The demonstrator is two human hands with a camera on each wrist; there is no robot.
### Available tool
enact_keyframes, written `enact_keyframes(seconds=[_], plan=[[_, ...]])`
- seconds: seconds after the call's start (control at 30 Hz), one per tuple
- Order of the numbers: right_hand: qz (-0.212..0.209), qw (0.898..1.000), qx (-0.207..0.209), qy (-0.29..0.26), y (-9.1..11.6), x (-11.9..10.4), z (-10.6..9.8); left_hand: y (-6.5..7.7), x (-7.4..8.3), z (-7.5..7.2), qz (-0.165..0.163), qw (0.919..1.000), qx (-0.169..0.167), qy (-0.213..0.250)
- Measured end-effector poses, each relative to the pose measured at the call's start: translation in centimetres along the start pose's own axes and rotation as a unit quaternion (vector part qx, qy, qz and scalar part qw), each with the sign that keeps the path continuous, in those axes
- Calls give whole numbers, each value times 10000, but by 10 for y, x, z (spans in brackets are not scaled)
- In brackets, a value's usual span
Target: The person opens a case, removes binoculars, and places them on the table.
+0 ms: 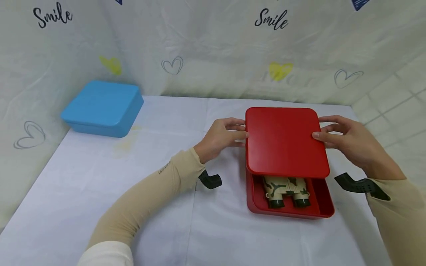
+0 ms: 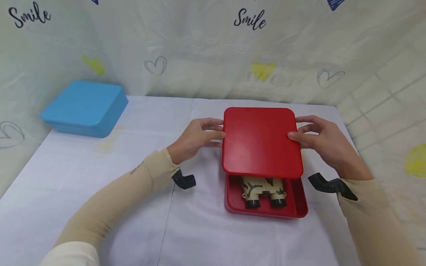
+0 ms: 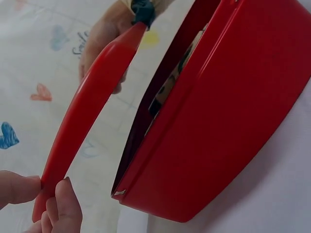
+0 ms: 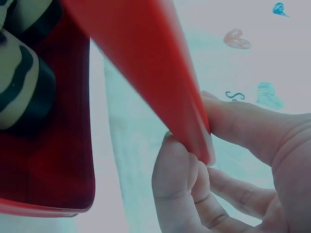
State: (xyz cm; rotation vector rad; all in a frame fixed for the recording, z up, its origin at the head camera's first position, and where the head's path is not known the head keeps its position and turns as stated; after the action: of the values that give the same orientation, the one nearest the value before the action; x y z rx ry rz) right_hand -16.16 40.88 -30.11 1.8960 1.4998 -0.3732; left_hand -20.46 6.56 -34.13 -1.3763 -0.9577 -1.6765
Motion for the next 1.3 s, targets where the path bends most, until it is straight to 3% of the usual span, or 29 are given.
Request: enact_keyframes(seconds=[0.53, 1.3], plan=[[52, 9998, 41, -161, -26, -6, -13, -30, 13, 0, 32, 10000, 26, -76], [36, 9992, 123, -386, -59, -13, -23, -71, 15, -5, 165, 9996, 244, 48]])
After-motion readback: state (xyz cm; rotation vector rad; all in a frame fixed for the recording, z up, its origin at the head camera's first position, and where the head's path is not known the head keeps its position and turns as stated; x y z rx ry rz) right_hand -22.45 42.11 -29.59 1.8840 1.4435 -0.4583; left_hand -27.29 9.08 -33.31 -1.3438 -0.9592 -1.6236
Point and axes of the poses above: each hand's wrist, its own y-axis away from the middle knuckle, its own z-axis out of the palm, x = y × z, the point moved 3 cm from there along -y, towards the middle knuckle, and after that the axes turned 7 degrees about z, right-handed, at the moved point
